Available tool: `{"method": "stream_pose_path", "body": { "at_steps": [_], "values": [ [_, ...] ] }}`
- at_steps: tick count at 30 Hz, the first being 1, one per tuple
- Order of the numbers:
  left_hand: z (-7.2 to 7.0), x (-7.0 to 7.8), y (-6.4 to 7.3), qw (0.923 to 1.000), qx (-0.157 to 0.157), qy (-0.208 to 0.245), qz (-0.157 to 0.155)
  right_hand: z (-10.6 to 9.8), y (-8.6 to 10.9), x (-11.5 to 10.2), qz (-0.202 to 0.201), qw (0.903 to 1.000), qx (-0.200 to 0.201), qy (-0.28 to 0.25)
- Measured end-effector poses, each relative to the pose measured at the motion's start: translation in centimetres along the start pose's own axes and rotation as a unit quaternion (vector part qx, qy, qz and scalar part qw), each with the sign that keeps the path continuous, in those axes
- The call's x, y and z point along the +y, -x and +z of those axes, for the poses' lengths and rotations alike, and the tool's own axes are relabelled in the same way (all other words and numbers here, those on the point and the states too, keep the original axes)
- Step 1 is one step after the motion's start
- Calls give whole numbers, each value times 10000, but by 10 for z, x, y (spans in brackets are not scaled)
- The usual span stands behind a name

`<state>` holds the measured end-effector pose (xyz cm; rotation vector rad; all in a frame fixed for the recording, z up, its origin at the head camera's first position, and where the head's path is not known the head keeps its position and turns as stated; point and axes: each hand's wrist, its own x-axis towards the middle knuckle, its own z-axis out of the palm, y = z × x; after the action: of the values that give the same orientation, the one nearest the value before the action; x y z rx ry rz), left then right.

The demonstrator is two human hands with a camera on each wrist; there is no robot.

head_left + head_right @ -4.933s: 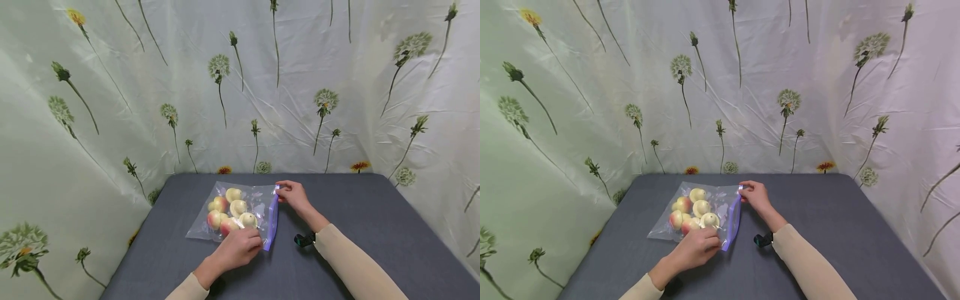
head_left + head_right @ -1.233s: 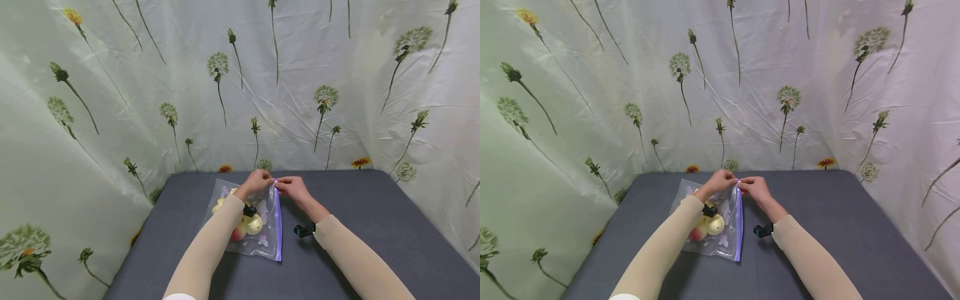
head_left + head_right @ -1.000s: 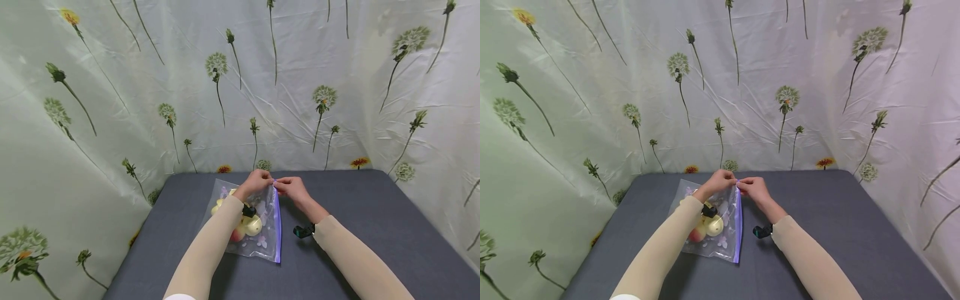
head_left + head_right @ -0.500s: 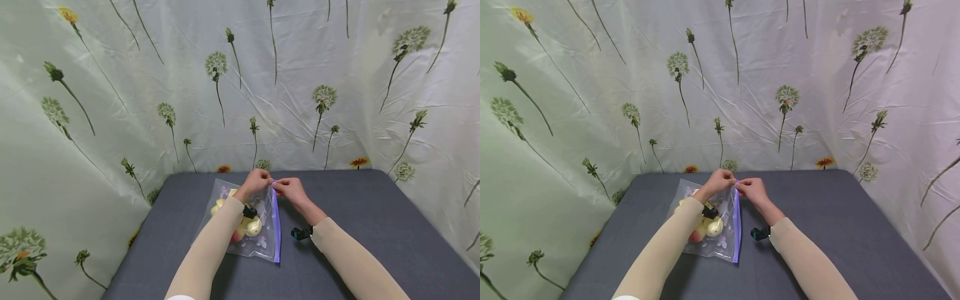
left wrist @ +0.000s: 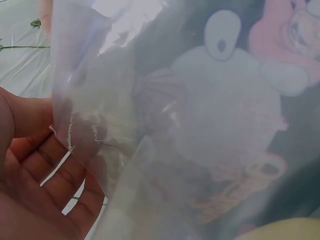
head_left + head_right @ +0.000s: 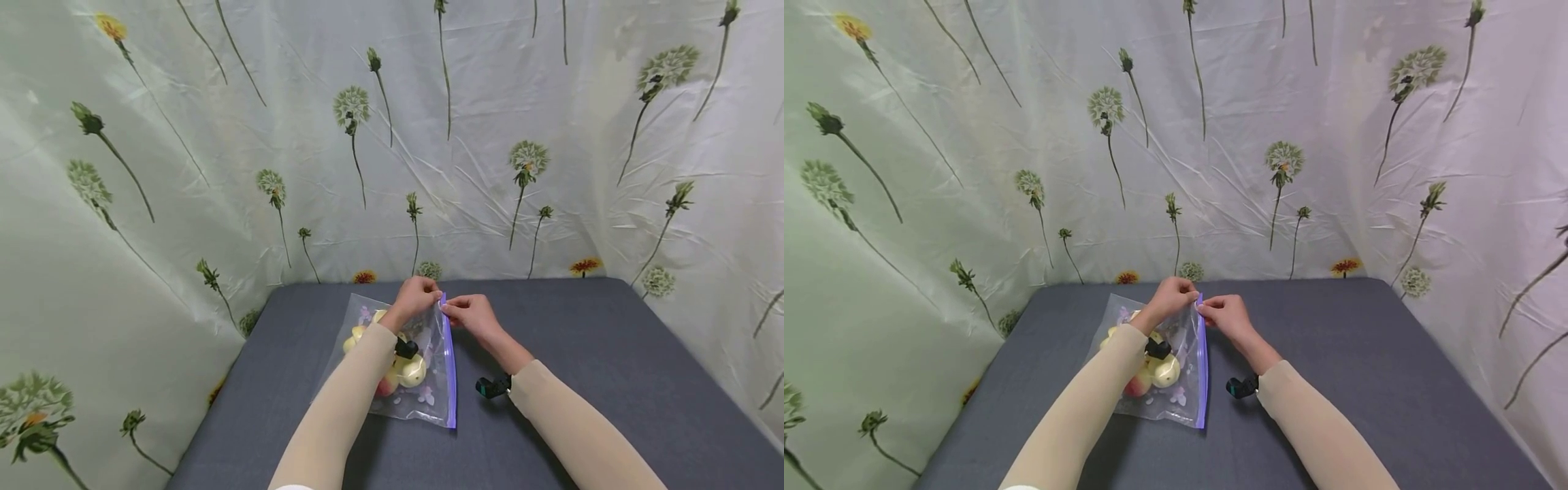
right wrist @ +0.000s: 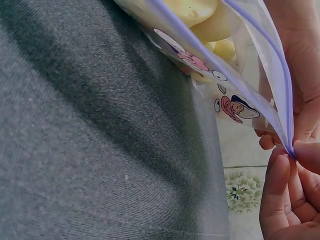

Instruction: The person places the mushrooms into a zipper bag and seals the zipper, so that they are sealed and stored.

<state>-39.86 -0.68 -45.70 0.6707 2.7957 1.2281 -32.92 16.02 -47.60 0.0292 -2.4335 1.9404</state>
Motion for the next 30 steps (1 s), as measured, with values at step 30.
{"method": "stream_pose_path", "body": {
  "at_steps": [30],
  "values": [
    [-6, 1, 1, 9995, 97, -134, -254, 3, 16, 6, -601, 9979, -187, 182]
  ]
}}
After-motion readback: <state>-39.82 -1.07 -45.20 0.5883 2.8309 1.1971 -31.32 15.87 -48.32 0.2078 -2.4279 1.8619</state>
